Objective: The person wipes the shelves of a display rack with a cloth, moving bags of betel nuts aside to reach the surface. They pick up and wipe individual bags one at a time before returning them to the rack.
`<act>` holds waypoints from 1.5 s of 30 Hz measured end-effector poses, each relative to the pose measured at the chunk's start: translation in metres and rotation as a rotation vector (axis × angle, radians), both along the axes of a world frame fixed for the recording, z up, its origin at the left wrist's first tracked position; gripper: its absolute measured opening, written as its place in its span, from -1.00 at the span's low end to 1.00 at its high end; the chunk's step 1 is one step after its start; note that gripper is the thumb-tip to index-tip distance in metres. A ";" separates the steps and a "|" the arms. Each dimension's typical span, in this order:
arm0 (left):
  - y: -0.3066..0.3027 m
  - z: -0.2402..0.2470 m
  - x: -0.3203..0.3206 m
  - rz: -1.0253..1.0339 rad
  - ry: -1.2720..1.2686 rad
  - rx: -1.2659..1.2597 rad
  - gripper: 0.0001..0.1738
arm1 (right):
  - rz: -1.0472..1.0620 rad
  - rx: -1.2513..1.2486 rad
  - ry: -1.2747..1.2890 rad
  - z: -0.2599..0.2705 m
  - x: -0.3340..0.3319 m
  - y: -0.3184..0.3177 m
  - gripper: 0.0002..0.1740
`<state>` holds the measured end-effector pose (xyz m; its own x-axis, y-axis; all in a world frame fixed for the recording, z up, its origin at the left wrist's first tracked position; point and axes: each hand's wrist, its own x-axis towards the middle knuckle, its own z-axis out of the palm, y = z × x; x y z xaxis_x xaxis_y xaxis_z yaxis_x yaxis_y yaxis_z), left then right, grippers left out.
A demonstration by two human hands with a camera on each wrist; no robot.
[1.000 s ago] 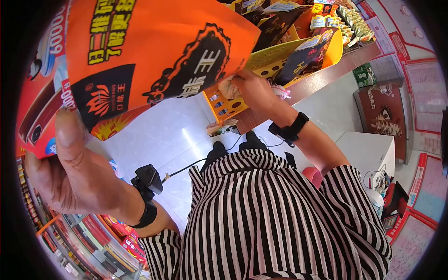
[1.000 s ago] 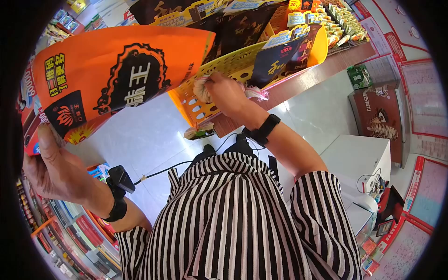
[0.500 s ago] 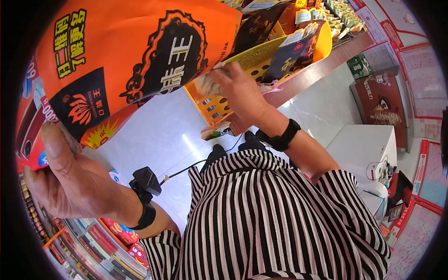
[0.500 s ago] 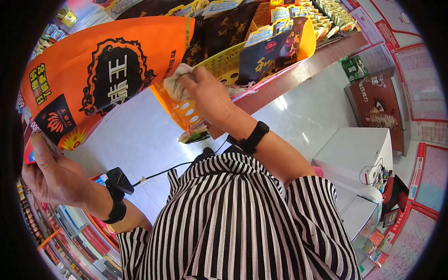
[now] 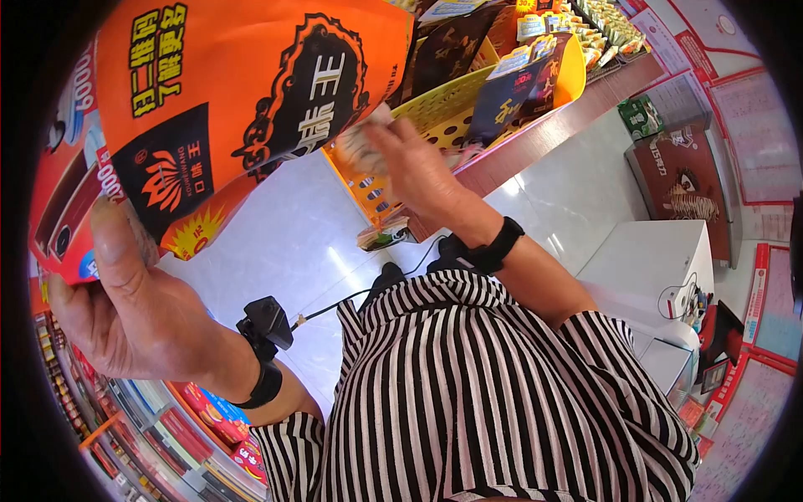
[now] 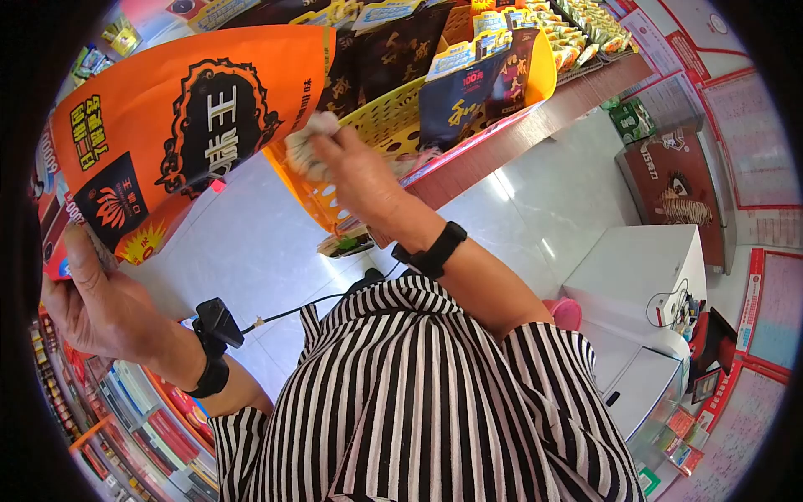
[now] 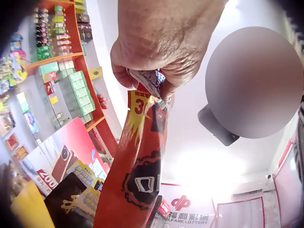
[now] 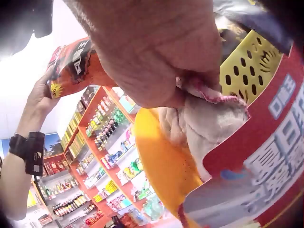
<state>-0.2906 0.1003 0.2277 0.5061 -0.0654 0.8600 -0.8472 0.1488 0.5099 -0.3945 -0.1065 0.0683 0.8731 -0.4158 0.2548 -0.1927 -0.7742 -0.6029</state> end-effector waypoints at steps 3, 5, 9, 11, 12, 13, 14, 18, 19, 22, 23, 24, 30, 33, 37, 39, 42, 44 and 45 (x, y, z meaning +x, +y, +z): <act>-0.008 -0.002 -0.008 -0.008 0.056 -0.018 -0.91 | 0.083 -0.002 0.002 0.002 -0.004 0.008 -0.41; -0.015 -0.005 -0.010 -0.054 0.005 -0.001 -0.87 | -0.005 0.021 0.132 0.003 -0.016 0.000 -0.45; -0.024 -0.009 -0.018 -0.034 -0.015 0.195 -0.72 | -0.052 0.127 -0.047 -0.001 -0.057 -0.008 -0.53; -0.031 -0.012 -0.022 -0.090 -0.010 0.281 -0.74 | -0.080 0.205 -0.202 0.007 -0.077 -0.007 -0.54; -0.031 -0.009 -0.026 -0.074 -0.026 0.378 -0.73 | -0.116 0.184 -0.322 0.002 -0.085 -0.007 -0.53; -0.036 -0.008 -0.029 -0.077 -0.030 0.379 -0.73 | -0.120 0.184 -0.325 0.003 -0.094 -0.007 -0.53; -0.042 -0.009 -0.032 -0.126 0.011 0.332 -0.75 | -0.142 0.267 -0.364 0.004 -0.104 -0.006 -0.52; -0.042 -0.008 -0.033 -0.183 0.087 0.315 -0.76 | -0.207 0.504 -0.447 0.006 -0.133 0.001 -0.53; -0.040 -0.007 -0.033 -0.186 0.115 0.306 -0.76 | -0.216 0.613 -0.496 0.005 -0.138 0.002 -0.56; -0.029 -0.002 -0.025 -0.123 -0.024 0.402 -0.76 | -0.259 0.768 -0.541 0.004 -0.152 -0.003 -0.57; -0.028 0.000 -0.027 -0.127 -0.026 0.404 -0.76 | -0.280 0.858 -0.570 0.003 -0.157 -0.006 -0.58; -0.027 0.003 -0.029 -0.131 -0.046 0.450 -0.76 | -0.299 0.936 -0.551 0.004 -0.161 -0.010 -0.58; -0.041 -0.009 -0.037 -0.143 -0.033 0.521 -0.76 | -0.289 0.868 -0.528 -0.001 -0.171 -0.024 -0.57; -0.050 -0.020 -0.039 -0.126 -0.026 0.618 -0.77 | -0.251 0.856 -0.503 0.003 -0.172 -0.026 -0.56; -0.061 -0.043 -0.034 -0.068 -0.001 0.815 -0.80 | -0.231 0.839 -0.428 -0.002 -0.176 -0.037 -0.56; -0.067 -0.053 -0.031 -0.087 0.019 0.821 -0.82 | -0.222 0.813 -0.405 -0.005 -0.177 -0.042 -0.55; -0.072 -0.064 -0.027 -0.093 0.069 0.878 -0.82 | -0.206 0.799 -0.371 -0.004 -0.181 -0.051 -0.55; -0.080 -0.069 -0.029 -0.104 0.094 0.901 -0.82 | -0.206 0.824 -0.370 -0.003 -0.190 -0.061 -0.54; -0.081 -0.070 -0.028 -0.096 0.103 0.923 -0.82 | -0.210 0.840 -0.369 -0.002 -0.191 -0.064 -0.54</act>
